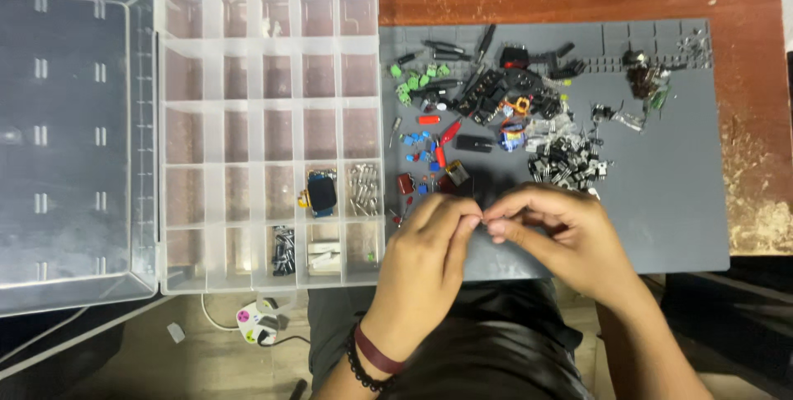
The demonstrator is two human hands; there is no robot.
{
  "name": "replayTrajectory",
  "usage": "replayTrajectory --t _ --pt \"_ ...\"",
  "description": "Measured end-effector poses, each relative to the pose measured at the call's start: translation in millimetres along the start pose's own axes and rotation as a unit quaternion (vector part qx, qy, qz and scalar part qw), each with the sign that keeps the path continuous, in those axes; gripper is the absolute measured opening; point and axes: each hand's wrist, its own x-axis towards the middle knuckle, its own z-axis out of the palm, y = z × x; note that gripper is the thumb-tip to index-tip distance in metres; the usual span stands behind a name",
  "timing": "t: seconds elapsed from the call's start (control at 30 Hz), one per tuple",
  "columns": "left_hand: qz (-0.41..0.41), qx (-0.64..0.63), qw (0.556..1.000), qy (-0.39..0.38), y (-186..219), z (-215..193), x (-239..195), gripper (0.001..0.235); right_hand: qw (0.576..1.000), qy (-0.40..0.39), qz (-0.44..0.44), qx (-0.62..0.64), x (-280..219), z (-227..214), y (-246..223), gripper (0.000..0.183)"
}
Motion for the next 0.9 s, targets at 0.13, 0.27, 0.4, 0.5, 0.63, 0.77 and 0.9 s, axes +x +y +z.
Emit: replayTrajectory --t 0.13,0.27,0.4,0.5,0.63,0.77,0.9 --pt "0.000 -0.030 0.999 -0.012 -4.1 -3.1 -0.4 0.014 0.998 0.010 -0.031 -0.044 -1.9 3.9 -1.2 0.007" --pt "0.053 -0.059 0.996 -0.050 -4.1 -10.7 2.1 0.014 0.998 -0.015 -0.056 0.008 -3.5 2.9 2.4 0.008" --pt "0.027 -0.075 0.996 -0.041 1.8 -12.1 1.6 0.015 0.996 -0.020 -0.040 0.077 -6.3 4.5 6.9 0.008" --pt "0.045 -0.088 0.995 -0.010 3.2 -14.6 7.9 0.015 0.996 0.015 -0.012 0.086 -5.0 3.3 16.9 0.009" --pt "0.072 -0.068 0.995 0.026 -0.9 -10.3 3.8 0.015 0.992 0.043 0.006 0.121 -3.8 6.3 18.8 0.008" --pt "0.119 0.011 0.992 0.047 -6.7 -4.9 3.1 0.010 0.990 0.049 0.013 0.132 -3.7 8.6 17.4 0.010" --pt "0.141 0.029 0.989 0.036 -9.9 -5.1 3.6 0.013 0.988 0.053 0.001 0.148 -2.8 9.9 19.0 0.010"
